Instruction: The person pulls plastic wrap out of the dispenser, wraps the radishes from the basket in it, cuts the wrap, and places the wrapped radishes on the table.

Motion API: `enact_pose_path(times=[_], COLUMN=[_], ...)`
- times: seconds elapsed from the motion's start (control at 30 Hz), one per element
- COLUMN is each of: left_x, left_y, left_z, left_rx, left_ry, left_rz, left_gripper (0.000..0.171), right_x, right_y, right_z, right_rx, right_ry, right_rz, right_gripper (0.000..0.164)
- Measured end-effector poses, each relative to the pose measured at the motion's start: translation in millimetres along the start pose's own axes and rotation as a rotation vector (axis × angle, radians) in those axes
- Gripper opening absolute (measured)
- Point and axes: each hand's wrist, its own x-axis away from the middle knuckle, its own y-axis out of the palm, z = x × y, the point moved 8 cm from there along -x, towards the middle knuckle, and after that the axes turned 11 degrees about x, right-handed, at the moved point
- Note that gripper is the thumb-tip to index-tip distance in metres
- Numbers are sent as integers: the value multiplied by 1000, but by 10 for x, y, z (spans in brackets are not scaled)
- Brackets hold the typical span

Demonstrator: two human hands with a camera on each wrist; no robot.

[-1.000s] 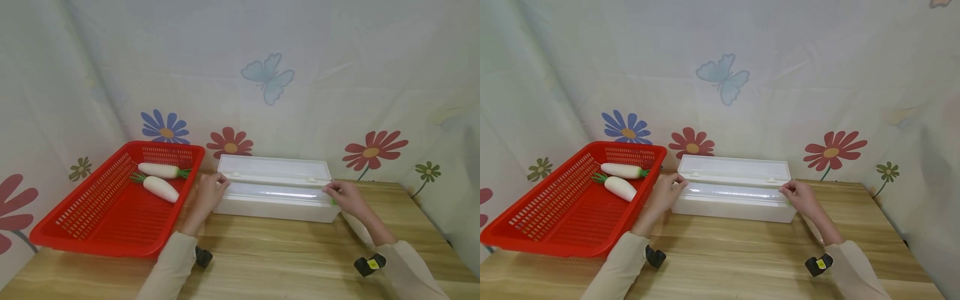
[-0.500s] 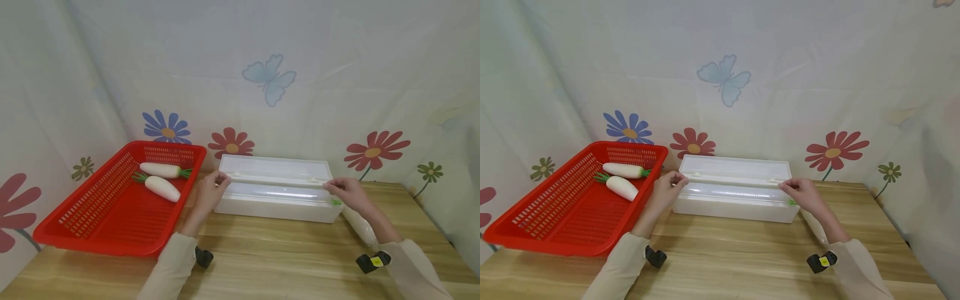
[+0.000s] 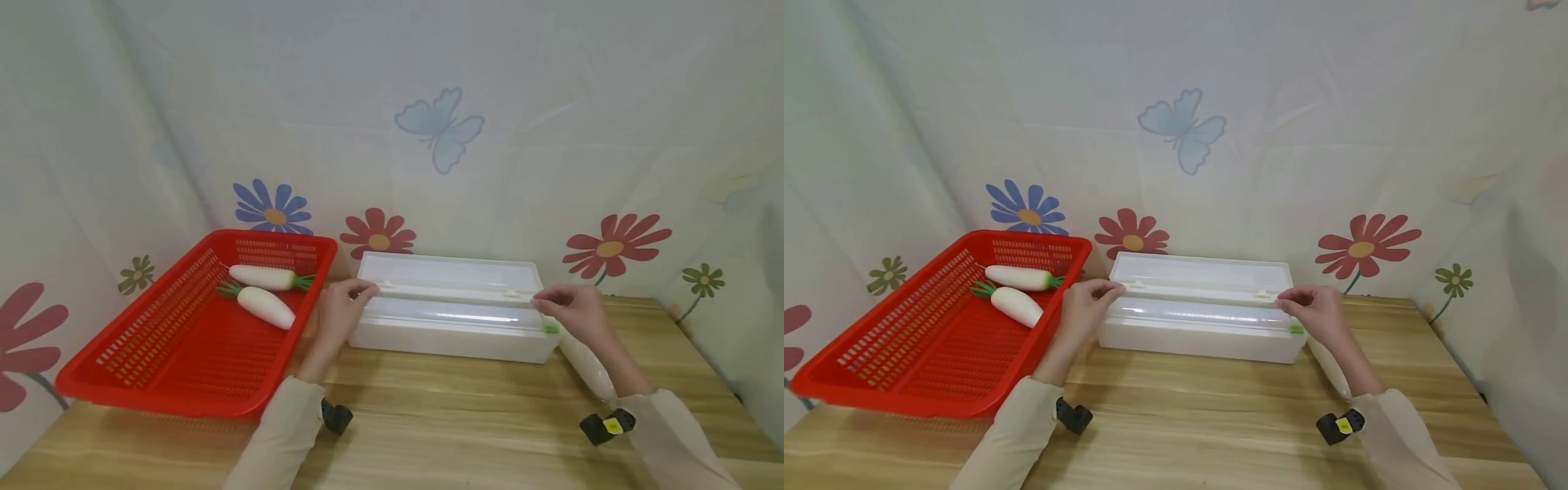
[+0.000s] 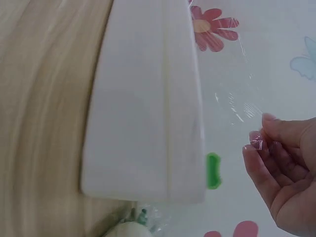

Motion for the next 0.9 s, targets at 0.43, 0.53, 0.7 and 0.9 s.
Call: enact_pose_path(times=[0.43, 0.53, 0.7, 0.9], left_x=[-127, -148, -166, -172], left_y=[-205, -260, -351, -452], left_z=[348, 470, 636, 805], left_rx=[128, 134, 180, 225], left_ry=[76, 127, 141, 136], left_rz=[145, 184, 238, 272], left_gripper=[26, 23, 20, 25], right_x=[-192, -95, -106, -119], right_y=[-442, -660, -853, -1027], right_z=[-137, -512, -692, -792], right_rx=[-61, -55, -90, -122], right_ry=[57, 47, 43, 41], right_rz=[190, 210, 261, 330], right_gripper=[29, 28, 27, 30])
